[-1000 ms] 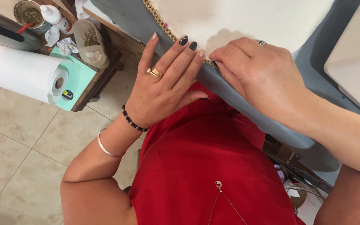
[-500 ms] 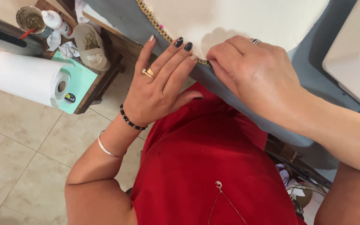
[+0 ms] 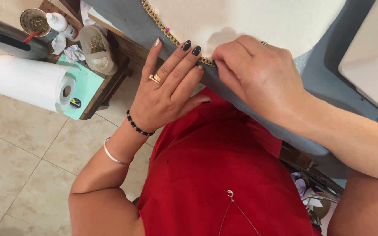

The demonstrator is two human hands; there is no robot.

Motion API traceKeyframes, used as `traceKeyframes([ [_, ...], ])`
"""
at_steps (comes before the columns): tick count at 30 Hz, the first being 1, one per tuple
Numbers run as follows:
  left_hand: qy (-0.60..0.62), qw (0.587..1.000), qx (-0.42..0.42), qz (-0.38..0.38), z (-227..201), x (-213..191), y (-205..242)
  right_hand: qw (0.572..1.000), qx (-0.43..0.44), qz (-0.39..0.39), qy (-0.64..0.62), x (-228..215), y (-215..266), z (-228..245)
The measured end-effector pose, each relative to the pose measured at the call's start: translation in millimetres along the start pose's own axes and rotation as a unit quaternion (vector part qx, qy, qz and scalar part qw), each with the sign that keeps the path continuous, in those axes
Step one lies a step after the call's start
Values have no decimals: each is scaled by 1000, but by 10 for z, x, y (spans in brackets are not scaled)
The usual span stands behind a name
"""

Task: Pinning a gold chain trim to the edge of a circular white fabric piece on a sewing table.

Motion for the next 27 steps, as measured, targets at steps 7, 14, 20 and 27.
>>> traceKeyframes([
  [7,-30,999,-42,-9,-2,87,123,999,5,-40,-23,2,61,-14],
  [14,18,993,-106,-50,-2,135,204,997,-1,-65,-29,28,59,-20],
  [20,-15,994,-92,-63,-16,134,187,997,-12,-79,-5,105,25,-20],
  [27,-22,996,-76,-41,24,81,144,994,-36,-91,47,53,-78,48],
])
Point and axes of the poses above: each hand's wrist, its own y-axis away from the middle knuckle, its own x-axis out of the palm, z = x × y, the point moved 9 cm from there along -y, towards the middle knuckle, and after that the axes turned 6 degrees about -z, right-handed, at the moved point
